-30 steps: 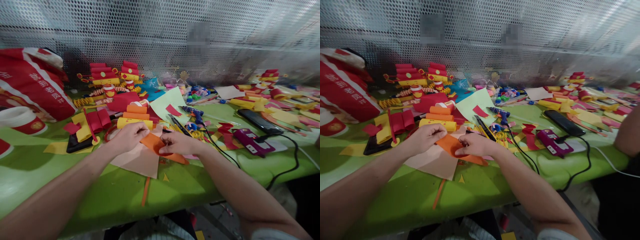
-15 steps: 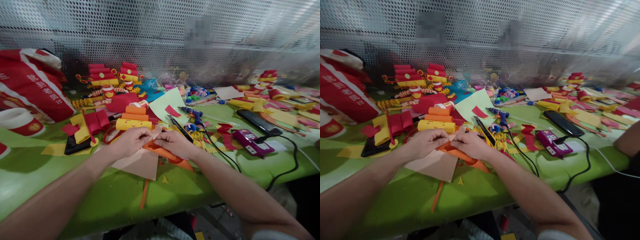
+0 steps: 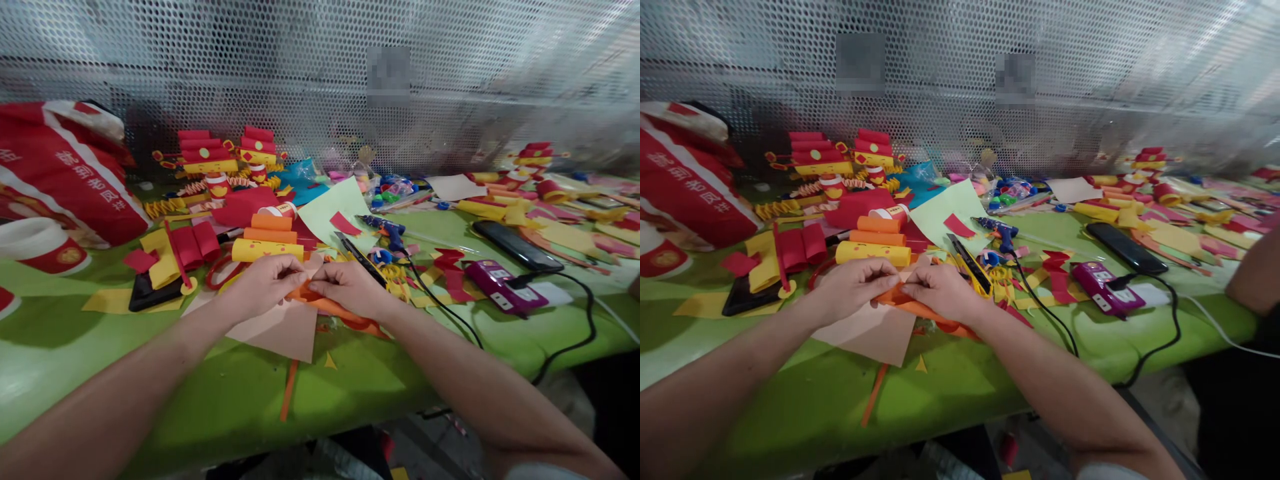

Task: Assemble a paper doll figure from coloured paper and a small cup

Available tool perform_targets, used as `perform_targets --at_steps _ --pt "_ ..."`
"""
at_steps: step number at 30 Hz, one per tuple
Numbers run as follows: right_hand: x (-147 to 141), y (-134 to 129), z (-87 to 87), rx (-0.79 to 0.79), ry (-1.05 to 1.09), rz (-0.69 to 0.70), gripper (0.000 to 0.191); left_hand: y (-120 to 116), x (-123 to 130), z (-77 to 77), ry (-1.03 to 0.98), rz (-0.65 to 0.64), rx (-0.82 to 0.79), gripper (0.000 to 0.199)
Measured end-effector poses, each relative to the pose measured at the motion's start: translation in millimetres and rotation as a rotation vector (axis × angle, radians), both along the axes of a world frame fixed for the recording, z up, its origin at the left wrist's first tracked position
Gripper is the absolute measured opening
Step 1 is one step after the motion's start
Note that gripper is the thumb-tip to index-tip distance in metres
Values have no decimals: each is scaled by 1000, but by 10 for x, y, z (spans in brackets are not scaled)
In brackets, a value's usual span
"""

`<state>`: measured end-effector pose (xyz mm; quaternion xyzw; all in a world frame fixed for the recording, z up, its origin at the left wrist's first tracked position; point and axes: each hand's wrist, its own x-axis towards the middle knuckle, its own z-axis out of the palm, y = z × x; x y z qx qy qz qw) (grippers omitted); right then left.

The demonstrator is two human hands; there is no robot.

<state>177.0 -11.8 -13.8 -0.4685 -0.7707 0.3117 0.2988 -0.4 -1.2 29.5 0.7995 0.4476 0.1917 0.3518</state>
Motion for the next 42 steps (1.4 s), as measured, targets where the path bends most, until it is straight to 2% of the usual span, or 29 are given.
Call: perform_targets --at_steps 4,6,10,15,18,22,29,42 --pt "-4 -15 26 1 -14 8 18 -4 8 -10 57 28 165 36" --pt "-8 -21 42 11 -42 4 19 -6 4 -21 72 25 195 39" --pt "-17 -26 77 12 -101 18 21 -13 -3 -34 79 8 169 37" --pt "-10 -32 125 -71 -177 45 16 -13 -5 -42 79 -51 137 32" --pt "3 -34 140 -126 -154 78 12 -16 -4 -18 130 0 134 29" --pt "10 -29 125 -174 -84 111 19 -25 6 26 168 32 145 26" --pt "20 -5 56 -144 -22 83 18 -40 18 59 184 41 108 21" --pt "-6 -15 70 -96 29 8 15 -51 23 69 116 31 93 14"
